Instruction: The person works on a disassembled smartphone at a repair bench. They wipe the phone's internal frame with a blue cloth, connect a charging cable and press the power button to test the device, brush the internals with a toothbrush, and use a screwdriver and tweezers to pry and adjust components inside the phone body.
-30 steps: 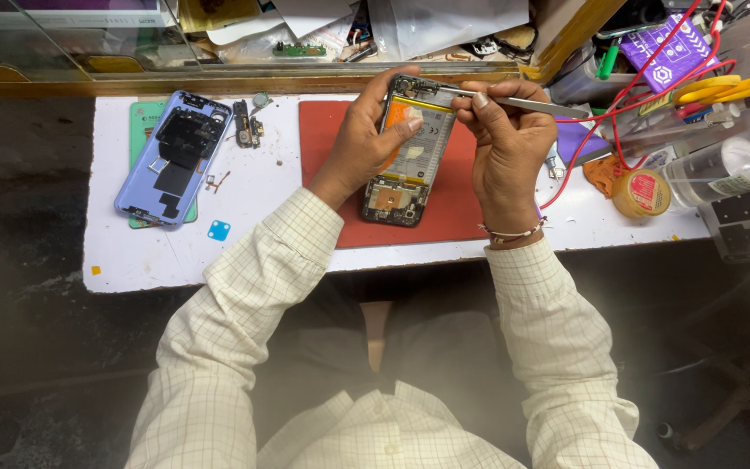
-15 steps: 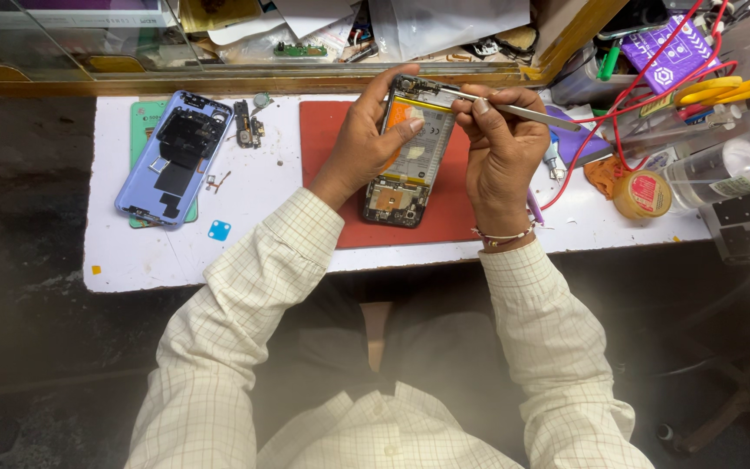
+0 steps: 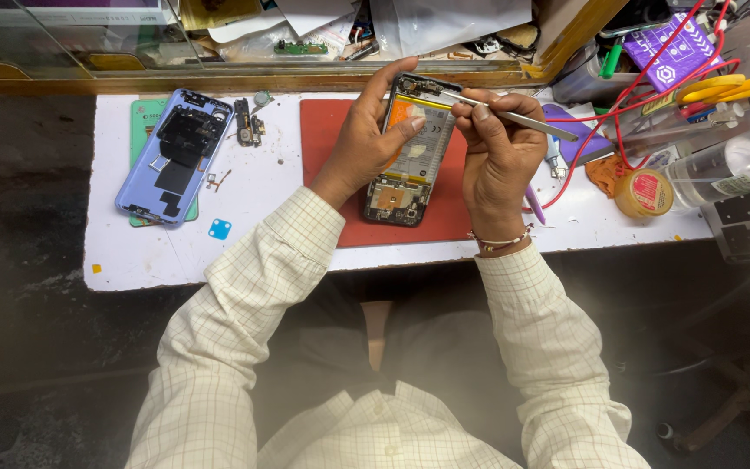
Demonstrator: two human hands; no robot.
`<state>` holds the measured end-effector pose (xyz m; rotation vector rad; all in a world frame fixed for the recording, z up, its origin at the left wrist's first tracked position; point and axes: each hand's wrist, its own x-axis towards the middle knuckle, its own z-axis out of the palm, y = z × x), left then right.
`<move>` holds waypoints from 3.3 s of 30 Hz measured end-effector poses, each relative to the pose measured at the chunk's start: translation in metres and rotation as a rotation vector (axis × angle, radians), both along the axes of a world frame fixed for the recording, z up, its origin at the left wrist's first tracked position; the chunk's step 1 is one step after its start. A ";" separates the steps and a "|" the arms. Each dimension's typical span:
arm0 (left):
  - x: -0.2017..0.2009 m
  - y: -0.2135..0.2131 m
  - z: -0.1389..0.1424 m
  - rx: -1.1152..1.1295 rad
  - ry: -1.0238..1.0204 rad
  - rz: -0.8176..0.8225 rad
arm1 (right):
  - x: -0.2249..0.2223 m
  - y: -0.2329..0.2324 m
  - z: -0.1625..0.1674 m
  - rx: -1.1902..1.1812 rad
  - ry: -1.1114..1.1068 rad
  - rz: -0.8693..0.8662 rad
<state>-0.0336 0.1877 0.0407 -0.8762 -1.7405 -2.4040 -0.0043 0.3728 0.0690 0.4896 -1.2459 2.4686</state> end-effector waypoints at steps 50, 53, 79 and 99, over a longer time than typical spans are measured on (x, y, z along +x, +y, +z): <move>0.010 -0.004 0.005 -0.083 0.136 0.067 | 0.007 -0.019 0.018 0.594 -0.144 -0.206; 0.010 -0.004 0.005 -0.087 0.174 0.085 | 0.008 -0.022 0.020 0.598 -0.125 -0.233; 0.008 -0.006 0.001 -0.116 0.136 0.089 | -0.003 -0.014 0.029 0.570 -0.172 -0.119; -0.002 -0.004 -0.008 -0.074 0.030 0.206 | -0.009 -0.021 0.032 0.867 0.004 -0.216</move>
